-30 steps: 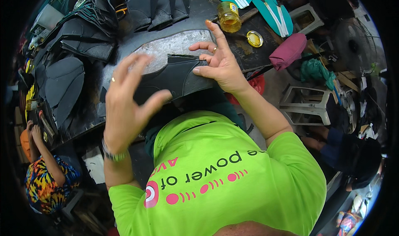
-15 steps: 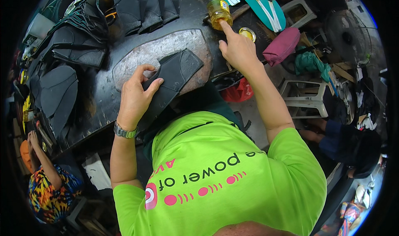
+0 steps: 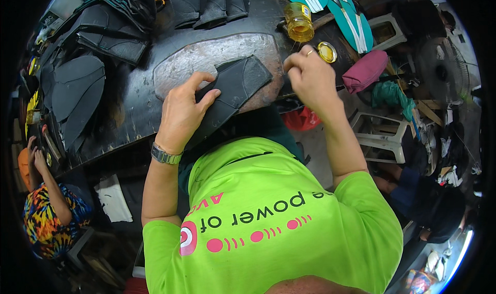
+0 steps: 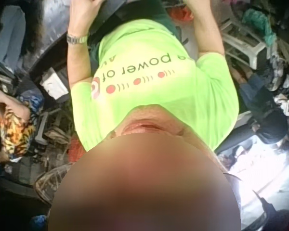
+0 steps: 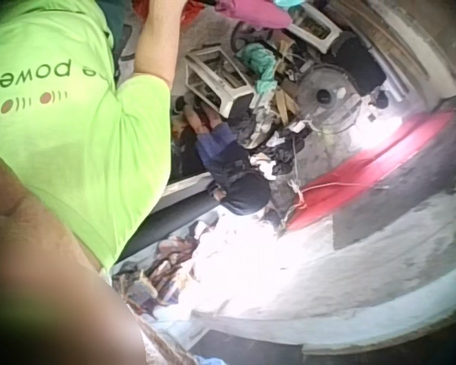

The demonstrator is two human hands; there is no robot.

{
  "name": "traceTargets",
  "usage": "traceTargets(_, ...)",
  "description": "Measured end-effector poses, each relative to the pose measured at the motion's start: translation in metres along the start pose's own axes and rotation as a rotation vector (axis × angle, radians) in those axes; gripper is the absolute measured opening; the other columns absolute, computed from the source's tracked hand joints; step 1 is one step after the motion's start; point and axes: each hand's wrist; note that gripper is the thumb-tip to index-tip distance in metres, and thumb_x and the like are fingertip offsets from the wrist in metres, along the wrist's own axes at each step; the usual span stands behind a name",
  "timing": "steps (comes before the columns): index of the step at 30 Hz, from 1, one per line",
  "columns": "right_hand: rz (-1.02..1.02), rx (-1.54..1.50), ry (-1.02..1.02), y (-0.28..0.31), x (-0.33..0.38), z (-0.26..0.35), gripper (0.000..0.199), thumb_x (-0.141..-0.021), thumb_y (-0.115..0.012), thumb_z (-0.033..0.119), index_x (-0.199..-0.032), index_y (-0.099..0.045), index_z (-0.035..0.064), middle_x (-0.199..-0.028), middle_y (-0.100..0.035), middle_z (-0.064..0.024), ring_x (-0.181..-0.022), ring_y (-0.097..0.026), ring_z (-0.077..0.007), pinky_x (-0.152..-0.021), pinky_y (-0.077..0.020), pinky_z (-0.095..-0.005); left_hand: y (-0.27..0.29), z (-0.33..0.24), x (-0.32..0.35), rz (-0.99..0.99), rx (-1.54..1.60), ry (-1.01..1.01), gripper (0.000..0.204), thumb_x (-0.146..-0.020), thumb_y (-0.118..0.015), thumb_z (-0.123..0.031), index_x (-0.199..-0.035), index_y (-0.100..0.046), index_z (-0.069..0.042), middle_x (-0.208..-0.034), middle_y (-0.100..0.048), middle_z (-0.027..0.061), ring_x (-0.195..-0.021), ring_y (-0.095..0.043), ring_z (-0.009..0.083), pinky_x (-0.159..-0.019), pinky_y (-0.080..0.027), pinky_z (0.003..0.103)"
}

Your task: The person repeatedly applies a yellow adhesive from a jar to the edges of black shoe parts using a small stick. They handle multiple shoe parts one at a time, coating seams and edges, then place them back on the workbench.

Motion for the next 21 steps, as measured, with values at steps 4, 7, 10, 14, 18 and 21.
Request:
traceTargets(4, -0.156, -0.580, 0.149, -0.034, 0.014, 0.032, 0.035, -0.078, -0.059, -0.003, -0.107, -0.075, 0.0082, -0.098, -0.059, -0.0124, -0.089, -0.060, -0.0294, -0.078, -0.0496, -0.0382, -0.001, 0.000, 0.001, -0.021, -0.017, -0.032, 0.029, -0.087, -0.077, -0.024, -0.110, -0.067, -0.010, -0.088, -0.071, 0.0216, -0.081, -0.070, 0.0393, -0.072, -0.054, 0.043)
traceTargets(7, -0.265, -0.373, 0.219, -0.057, 0.007, 0.031, 0.042, -0.079, -0.058, -0.006, -0.114, -0.074, 0.0108, -0.105, -0.059, -0.0111, -0.096, -0.056, -0.0279, -0.085, -0.0456, -0.0383, -0.001, 0.000, 0.001, -0.011, -0.012, -0.021, 0.029, -0.087, -0.077, -0.024, -0.110, -0.067, -0.009, -0.092, -0.072, 0.0200, -0.086, -0.070, 0.0388, -0.074, -0.054, 0.044)
traceTargets(10, -0.245, -0.318, 0.206, -0.067, 0.002, 0.026, 0.044, -0.083, -0.058, -0.007, -0.119, -0.074, 0.0123, -0.109, -0.060, -0.0097, -0.098, -0.055, -0.0269, -0.088, -0.0447, -0.0356, -0.001, -0.001, 0.002, -0.021, -0.021, -0.028, 0.028, -0.087, -0.076, -0.023, -0.109, -0.067, -0.009, -0.094, -0.072, 0.0184, -0.088, -0.071, 0.0380, -0.074, -0.055, 0.044)
traceTargets(14, -0.208, -0.244, 0.197, -0.069, 0.001, 0.025, 0.044, -0.083, -0.059, -0.005, -0.120, -0.074, 0.0139, -0.108, -0.061, -0.0084, -0.097, -0.055, -0.0273, -0.088, -0.0438, -0.0366, -0.001, 0.000, 0.001, -0.017, -0.016, -0.029, 0.027, -0.087, -0.076, -0.023, -0.109, -0.067, -0.008, -0.094, -0.072, 0.0179, -0.086, -0.071, 0.0377, -0.074, -0.055, 0.043)
traceTargets(18, -0.207, -0.218, 0.198, -0.070, 0.002, 0.026, 0.043, -0.083, -0.059, -0.005, -0.118, -0.075, 0.0139, -0.109, -0.062, -0.0074, -0.098, -0.055, -0.0268, -0.089, -0.0440, -0.0365, -0.002, 0.001, 0.001, -0.014, 0.008, -0.026, 0.027, -0.087, -0.076, -0.022, -0.108, -0.067, -0.008, -0.093, -0.072, 0.0183, -0.084, -0.070, 0.0381, -0.073, -0.054, 0.043)
traceTargets(21, -0.204, -0.288, 0.179, -0.071, 0.003, 0.023, 0.042, -0.083, -0.059, -0.006, -0.116, -0.075, 0.0130, -0.112, -0.062, -0.0079, -0.099, -0.056, -0.0265, -0.090, -0.0453, -0.0360, -0.001, 0.000, 0.000, -0.039, 0.009, -0.055, 0.027, -0.087, -0.076, -0.022, -0.108, -0.068, -0.007, -0.093, -0.072, 0.0182, -0.083, -0.070, 0.0386, -0.072, -0.054, 0.043)
Point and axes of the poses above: each hand's wrist, its own x-axis away from the middle knuckle, its own y-axis out of the back of the hand, z = x × y
